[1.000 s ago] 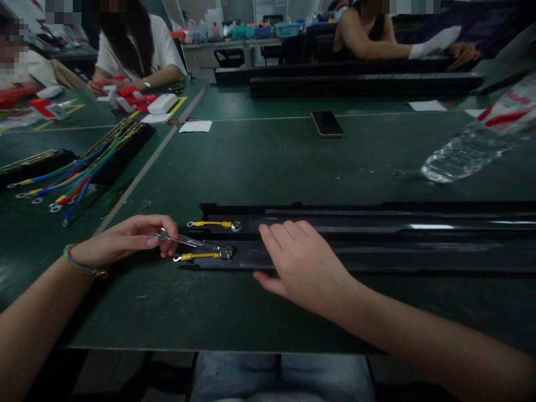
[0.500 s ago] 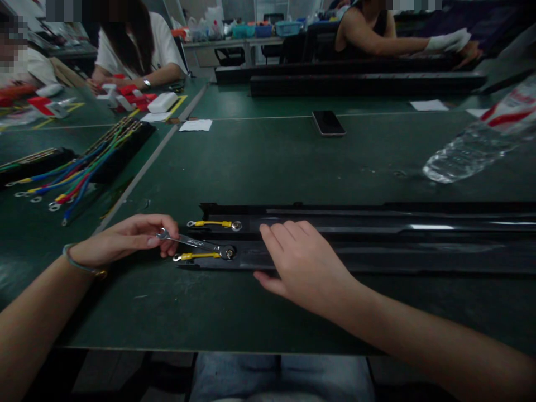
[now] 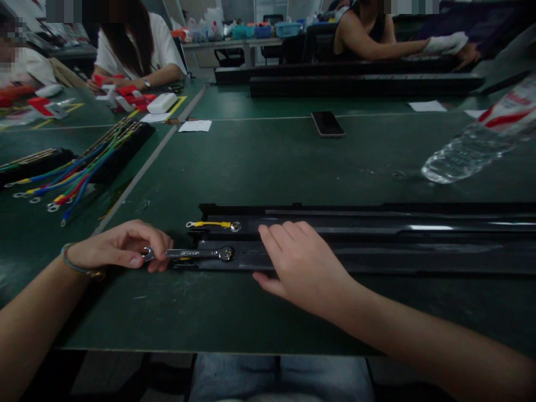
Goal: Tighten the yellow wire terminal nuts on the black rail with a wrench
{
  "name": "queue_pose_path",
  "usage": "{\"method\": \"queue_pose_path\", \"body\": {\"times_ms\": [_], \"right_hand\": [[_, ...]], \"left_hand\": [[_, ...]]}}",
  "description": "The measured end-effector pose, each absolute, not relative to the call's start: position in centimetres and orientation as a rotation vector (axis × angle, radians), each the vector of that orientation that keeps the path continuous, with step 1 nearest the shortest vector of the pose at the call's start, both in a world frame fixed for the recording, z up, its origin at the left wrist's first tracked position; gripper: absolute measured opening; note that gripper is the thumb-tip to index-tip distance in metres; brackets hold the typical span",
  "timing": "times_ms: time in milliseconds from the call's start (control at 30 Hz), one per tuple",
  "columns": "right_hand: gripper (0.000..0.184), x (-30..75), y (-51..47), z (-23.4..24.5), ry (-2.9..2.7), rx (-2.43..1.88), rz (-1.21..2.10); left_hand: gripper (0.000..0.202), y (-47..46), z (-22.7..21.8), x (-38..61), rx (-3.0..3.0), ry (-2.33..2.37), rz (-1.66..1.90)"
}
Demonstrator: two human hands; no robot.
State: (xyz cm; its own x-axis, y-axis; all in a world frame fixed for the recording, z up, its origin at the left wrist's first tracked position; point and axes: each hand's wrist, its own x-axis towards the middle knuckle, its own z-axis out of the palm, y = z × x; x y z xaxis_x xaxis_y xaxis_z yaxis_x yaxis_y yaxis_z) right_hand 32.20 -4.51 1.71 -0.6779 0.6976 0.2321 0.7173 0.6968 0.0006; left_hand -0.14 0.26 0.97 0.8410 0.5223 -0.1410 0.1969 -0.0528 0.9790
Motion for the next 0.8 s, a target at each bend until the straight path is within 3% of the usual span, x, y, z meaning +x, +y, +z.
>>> {"method": "queue_pose_path", "body": {"times_ms": [800], "right_hand": [[0.051,32.1,-4.6,1.8,-2.693,-1.144,-0.125]], "left_hand": [[0.024,0.1,-0.1,0.2,1.298,0.802,0.622]]}}
